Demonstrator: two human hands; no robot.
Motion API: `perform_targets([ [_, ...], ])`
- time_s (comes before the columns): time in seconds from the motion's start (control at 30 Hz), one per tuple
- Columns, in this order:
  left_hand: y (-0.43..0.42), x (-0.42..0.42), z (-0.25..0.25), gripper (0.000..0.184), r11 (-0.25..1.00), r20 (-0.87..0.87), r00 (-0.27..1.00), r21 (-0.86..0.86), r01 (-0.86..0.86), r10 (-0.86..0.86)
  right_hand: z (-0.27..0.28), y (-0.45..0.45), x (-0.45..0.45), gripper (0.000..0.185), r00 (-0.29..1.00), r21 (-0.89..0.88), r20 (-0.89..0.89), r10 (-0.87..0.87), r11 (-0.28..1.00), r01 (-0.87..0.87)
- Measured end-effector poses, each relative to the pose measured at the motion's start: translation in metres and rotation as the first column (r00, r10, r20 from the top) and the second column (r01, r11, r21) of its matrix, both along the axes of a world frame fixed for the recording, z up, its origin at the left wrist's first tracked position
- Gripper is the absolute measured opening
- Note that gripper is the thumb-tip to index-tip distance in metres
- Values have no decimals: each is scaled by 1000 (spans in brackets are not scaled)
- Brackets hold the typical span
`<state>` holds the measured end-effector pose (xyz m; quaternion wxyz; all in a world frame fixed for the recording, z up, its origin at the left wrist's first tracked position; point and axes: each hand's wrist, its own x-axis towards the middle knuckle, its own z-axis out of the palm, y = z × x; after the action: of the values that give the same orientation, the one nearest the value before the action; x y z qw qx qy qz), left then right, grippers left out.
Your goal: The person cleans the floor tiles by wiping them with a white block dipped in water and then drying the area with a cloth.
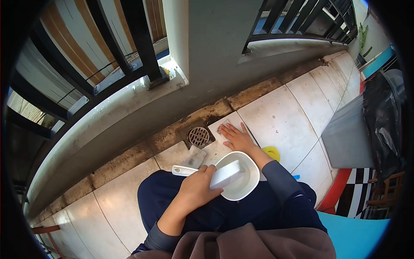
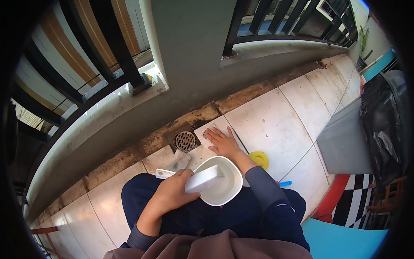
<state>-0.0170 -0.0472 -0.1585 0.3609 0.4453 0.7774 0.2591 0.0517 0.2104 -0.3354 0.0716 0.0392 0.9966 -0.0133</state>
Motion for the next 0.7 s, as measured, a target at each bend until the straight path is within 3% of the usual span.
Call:
perform_targets([
  [0.2, 4, -2, -5, 53, 1000, -1, 1000, -17, -1, 1, 1, 2, -30, 58, 998, -34, -29, -62, 998, 61],
  [0.4, 3, 2, -2, 54, 1000, -29, 1000, -15, -2, 2, 3, 3, 21, 60, 998, -59, 58, -10, 998, 13],
  [0.53, 0, 6, 2, 54, 1000, -26, 1000, -7, -10, 10, -1, 4, 53, 62, 997, 177, 79, 5, 984, -18],
  [0.7, -1, 7, 2, 54, 1000, -18, 1000, 1, 4, -4, 12, 0, 21, 61, 984, 89, 101, -148, 986, 140],
])
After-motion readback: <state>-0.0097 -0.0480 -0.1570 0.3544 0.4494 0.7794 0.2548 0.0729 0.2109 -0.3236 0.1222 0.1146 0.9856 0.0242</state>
